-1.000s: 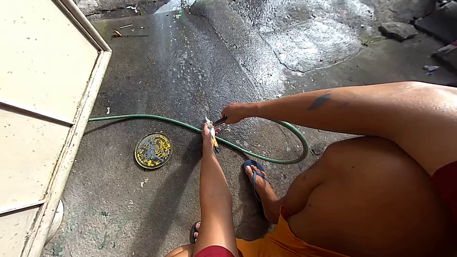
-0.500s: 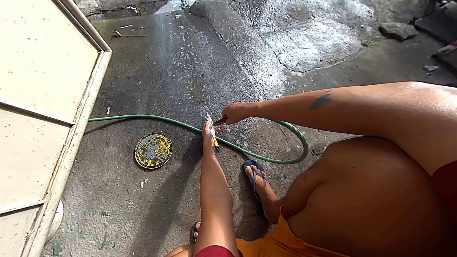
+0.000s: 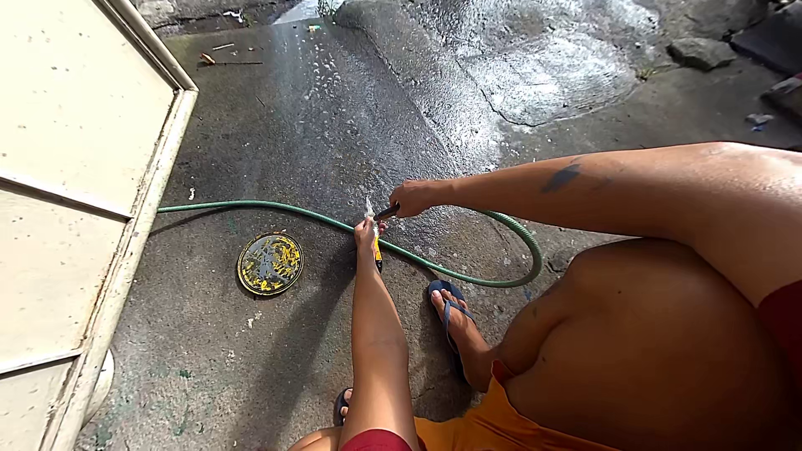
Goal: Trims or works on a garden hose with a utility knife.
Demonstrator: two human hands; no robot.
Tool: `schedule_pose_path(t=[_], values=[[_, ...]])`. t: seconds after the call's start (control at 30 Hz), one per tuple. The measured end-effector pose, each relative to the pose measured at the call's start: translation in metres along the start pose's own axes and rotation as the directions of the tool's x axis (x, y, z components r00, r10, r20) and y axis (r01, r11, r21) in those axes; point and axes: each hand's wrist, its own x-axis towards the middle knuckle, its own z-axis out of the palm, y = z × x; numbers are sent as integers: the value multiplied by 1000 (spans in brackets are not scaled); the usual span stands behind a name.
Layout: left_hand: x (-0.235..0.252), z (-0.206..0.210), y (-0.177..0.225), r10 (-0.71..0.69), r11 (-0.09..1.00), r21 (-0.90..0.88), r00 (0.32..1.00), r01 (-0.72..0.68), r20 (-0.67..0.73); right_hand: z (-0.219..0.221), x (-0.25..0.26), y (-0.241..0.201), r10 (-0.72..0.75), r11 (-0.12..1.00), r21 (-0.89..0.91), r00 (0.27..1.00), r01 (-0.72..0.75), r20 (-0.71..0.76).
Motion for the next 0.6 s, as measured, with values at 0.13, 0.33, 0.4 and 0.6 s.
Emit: schedule_pose_path(t=[0.13,0.33,0.4,0.6], values=[[-1,-1,3,13,997,73,1000,-12,-23,-1,1,1,12,1000,6,1000,-12,4],[2,0,8,-17,997,81,999,20,-42,-3,-3,-2,10,1000,16,1000,-10,11],[3,2,9,-60,998,-3,997,60,-58,-4,-3,-2,4,1000,11,1000,-4,11],[9,5,9,-103,991,-96,993,96,-65,-4,-4,-3,-1,1000,12,1000,1,9]])
